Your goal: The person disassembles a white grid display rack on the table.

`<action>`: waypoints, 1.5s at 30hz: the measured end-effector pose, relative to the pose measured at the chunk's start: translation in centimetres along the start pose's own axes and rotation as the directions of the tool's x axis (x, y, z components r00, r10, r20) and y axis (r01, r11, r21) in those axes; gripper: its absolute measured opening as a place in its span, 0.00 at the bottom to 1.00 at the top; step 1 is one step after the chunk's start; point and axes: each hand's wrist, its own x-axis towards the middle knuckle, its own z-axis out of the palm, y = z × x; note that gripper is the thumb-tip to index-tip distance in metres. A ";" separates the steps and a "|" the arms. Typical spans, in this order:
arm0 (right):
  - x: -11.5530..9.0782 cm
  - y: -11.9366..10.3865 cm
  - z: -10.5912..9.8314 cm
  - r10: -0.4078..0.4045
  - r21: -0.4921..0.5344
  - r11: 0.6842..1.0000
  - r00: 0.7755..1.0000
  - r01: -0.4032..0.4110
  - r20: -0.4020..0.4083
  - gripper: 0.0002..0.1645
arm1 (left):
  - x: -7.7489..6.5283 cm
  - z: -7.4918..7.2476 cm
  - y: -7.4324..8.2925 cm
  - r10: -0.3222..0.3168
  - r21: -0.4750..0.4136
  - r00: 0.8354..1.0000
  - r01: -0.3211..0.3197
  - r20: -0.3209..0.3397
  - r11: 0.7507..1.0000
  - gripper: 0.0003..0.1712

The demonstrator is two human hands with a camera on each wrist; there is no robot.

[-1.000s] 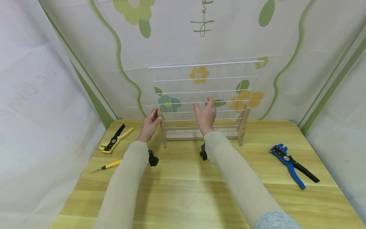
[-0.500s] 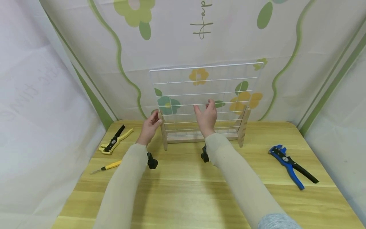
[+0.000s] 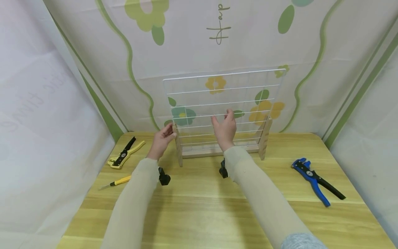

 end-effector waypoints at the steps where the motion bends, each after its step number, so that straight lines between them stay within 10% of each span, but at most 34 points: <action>1: 0.0 0.0 0.0 0.001 -0.002 1.000 1.000 -0.001 0.000 0.41 | 0.0 0.0 0.1 -0.004 0.001 1.000 0.004 0.003 1.000 0.32; 16: 0.0 0.4 0.0 -0.028 -0.067 0.997 1.000 0.029 0.009 0.42 | 1.0 -1.6 -2.7 -0.007 0.017 0.999 0.007 0.044 1.000 0.33; 45: -0.9 0.4 -0.5 -0.124 -0.111 0.986 0.992 0.126 0.027 0.42 | -1.3 -2.5 -3.7 0.006 0.059 0.995 -0.012 0.099 0.998 0.35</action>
